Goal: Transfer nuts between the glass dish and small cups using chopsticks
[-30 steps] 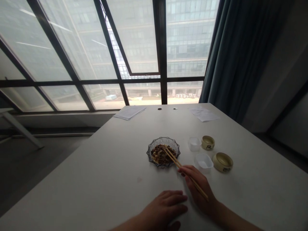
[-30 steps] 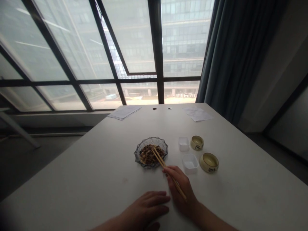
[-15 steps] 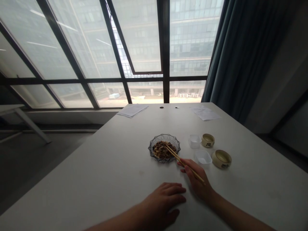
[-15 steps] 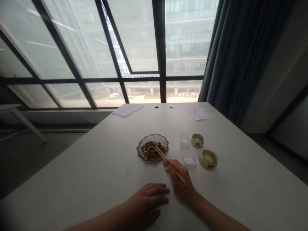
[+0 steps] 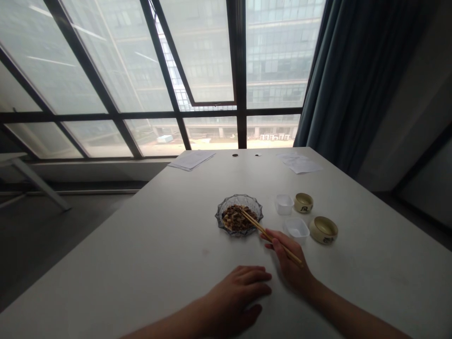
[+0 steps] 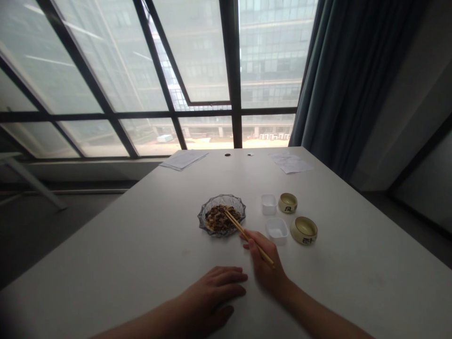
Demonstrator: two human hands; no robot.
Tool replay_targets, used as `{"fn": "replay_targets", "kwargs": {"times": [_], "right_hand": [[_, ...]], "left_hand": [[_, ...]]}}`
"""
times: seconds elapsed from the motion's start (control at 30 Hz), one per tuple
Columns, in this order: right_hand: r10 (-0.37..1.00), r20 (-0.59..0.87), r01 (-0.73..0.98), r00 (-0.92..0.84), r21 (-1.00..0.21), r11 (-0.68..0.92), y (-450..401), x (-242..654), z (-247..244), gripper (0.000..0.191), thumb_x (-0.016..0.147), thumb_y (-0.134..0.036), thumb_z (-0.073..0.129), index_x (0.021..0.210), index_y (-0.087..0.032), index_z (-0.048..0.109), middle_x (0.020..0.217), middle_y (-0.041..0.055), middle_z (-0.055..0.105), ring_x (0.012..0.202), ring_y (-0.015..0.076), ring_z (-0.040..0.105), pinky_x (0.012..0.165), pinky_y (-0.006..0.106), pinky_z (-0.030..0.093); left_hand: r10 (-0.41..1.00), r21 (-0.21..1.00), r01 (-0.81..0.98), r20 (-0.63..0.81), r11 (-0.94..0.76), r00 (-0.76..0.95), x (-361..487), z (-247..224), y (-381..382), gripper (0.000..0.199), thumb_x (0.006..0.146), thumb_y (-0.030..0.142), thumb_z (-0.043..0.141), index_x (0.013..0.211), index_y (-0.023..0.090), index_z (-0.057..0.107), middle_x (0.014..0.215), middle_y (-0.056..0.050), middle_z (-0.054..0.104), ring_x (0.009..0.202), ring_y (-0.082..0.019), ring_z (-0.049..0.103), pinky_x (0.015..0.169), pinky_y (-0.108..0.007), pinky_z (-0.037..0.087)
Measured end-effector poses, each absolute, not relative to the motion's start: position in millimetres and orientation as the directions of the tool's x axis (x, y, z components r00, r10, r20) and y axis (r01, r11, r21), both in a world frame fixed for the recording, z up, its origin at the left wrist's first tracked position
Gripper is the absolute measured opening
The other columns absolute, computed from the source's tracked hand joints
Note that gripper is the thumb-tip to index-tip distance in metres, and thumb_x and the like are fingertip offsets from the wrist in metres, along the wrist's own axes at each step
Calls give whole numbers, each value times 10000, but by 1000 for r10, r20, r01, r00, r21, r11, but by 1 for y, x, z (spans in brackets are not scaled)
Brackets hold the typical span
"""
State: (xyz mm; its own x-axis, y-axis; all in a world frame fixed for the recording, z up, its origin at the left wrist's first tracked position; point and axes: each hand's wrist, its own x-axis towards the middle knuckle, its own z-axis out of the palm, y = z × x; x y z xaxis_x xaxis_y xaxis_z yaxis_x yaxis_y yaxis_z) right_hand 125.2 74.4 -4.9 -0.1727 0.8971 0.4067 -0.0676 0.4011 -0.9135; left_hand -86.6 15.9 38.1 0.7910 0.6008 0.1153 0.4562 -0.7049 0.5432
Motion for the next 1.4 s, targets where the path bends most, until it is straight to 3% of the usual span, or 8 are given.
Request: {"fn": "replay_targets", "kwargs": {"times": [0.23, 0.6, 0.93, 1.4], "right_hand": [[876, 431, -16, -215, -899, 438, 74, 125, 1, 340, 1024, -388, 494, 1262, -232, 681, 1212, 113, 706, 1103, 265, 694, 872, 399, 623], [888, 438, -54, -140, -899, 434, 72, 125, -3, 327, 1020, -369, 517, 1269, -230, 679, 1210, 110, 729, 1113, 280, 703, 894, 451, 627], [873, 486, -80, 48, -869, 489, 70, 131, 2, 317, 1022, -333, 526, 1277, -216, 674, 1245, 105, 715, 1149, 286, 690, 928, 477, 619], [868, 378, -126, 322, -892, 435, 73, 158, 22, 359, 975, -410, 614, 1213, -160, 710, 1178, 142, 746, 1077, 301, 727, 950, 485, 605]], "left_hand": [[604, 545, 460, 110, -701, 790, -85, 42, 17, 480, 829, 142, 596, 1285, 291, 584, 1448, -44, 575, 1382, -248, 471, 1154, -408, 378], [603, 543, 457, 118, -704, 789, -86, 38, 17, 486, 835, 144, 592, 1298, 289, 576, 1458, -48, 566, 1386, -257, 464, 1153, -420, 374], [603, 539, 461, 112, -705, 790, -87, 37, 17, 467, 856, 159, 595, 1305, 286, 574, 1465, -55, 561, 1396, -256, 457, 1156, -425, 373], [597, 552, 454, 103, -700, 796, -89, 40, 17, 503, 832, 127, 605, 1309, 283, 571, 1475, -39, 553, 1400, -233, 451, 1164, -391, 371]]}}
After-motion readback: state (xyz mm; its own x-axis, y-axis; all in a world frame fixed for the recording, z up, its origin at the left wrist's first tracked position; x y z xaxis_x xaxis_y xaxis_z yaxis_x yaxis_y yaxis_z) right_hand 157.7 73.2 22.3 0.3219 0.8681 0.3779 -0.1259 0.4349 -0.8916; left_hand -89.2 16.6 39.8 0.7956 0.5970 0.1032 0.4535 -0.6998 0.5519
